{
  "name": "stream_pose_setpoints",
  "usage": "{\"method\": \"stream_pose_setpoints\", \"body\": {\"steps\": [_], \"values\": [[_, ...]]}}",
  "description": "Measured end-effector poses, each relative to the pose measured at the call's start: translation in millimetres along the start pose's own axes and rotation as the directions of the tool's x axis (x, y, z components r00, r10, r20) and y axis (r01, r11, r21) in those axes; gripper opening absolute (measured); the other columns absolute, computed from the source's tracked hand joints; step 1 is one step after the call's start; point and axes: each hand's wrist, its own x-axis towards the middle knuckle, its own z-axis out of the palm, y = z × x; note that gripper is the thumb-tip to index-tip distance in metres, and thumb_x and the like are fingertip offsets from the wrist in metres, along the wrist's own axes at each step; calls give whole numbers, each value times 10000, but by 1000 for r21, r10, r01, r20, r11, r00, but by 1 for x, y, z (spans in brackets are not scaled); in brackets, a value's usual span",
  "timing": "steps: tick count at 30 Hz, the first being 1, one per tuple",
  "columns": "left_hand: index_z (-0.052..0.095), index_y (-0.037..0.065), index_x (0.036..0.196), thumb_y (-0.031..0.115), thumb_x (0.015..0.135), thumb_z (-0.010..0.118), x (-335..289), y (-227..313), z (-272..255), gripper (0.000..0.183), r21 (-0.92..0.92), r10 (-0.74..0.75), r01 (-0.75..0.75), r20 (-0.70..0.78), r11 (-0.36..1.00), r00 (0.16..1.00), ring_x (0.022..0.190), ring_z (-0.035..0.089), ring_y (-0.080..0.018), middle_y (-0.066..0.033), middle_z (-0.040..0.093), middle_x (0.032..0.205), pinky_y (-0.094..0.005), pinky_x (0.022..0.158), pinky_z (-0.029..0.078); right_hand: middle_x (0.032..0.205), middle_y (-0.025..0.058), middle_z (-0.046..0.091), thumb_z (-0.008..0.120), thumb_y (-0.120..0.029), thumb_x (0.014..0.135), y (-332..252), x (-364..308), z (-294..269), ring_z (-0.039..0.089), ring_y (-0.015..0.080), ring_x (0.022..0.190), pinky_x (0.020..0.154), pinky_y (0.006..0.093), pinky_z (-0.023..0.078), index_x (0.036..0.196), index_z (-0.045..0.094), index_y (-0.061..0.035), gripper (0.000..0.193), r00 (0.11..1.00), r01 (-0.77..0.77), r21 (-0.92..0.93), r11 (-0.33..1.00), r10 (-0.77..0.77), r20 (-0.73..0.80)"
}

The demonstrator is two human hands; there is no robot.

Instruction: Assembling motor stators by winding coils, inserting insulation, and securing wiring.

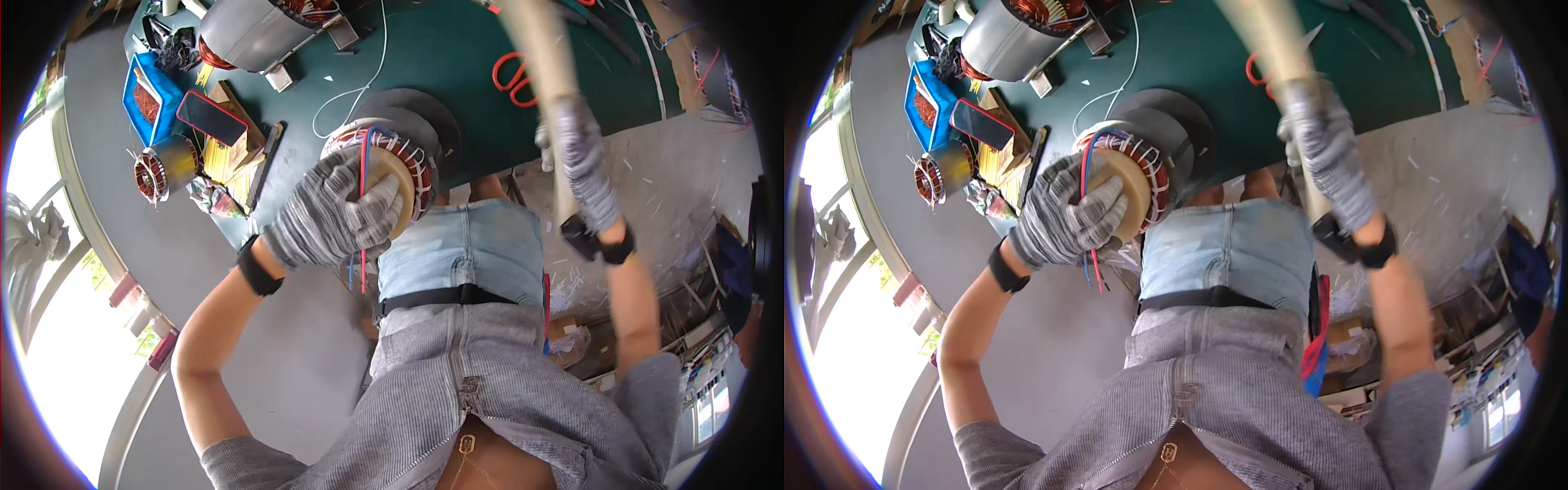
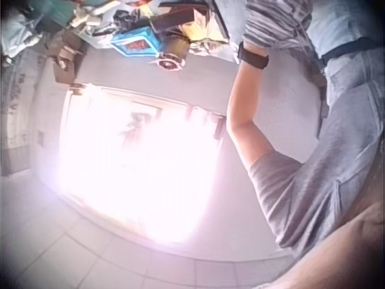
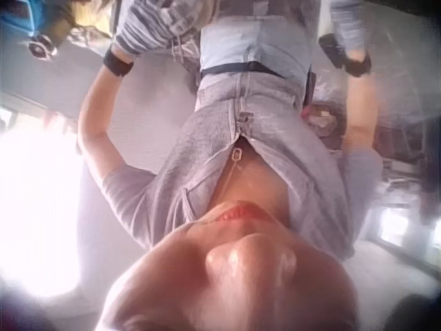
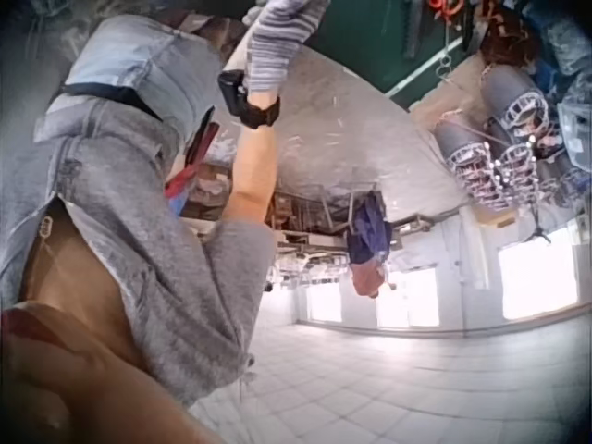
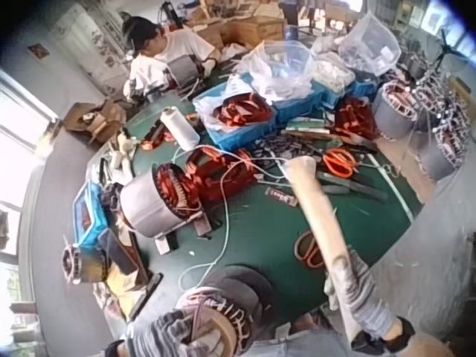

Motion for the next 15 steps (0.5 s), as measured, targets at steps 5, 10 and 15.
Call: {"method": "stream_pose_setpoints", "body": {"steps": [5,10,15], "values": [[606,69,920,331,595,662,-12,8,8,422,-16,26,-27,-36,1000,999,904,581,-327,-99,572,948,-437,730,495,956,183,574,434,-199,899,-65,-2,36,577,285,896,787,405,454,960,548,-41,205,974,-156,-177,972,181,137],[618,72,916,305,580,664,-4,1,3,412,-11,-16,15,-40,1000,999,879,583,-312,-106,567,944,-421,723,491,755,107,586,505,-276,894,20,13,-32,545,205,560,546,308,476,863,543,-26,254,962,-269,682,680,219,161],[621,72,930,309,597,661,-8,6,10,411,19,-49,50,-30,999,998,897,577,-298,-110,573,967,-419,726,483,676,37,547,509,-369,894,-29,31,-3,540,122,587,520,257,448,970,537,3,381,978,120,-224,967,-76,193]]}}
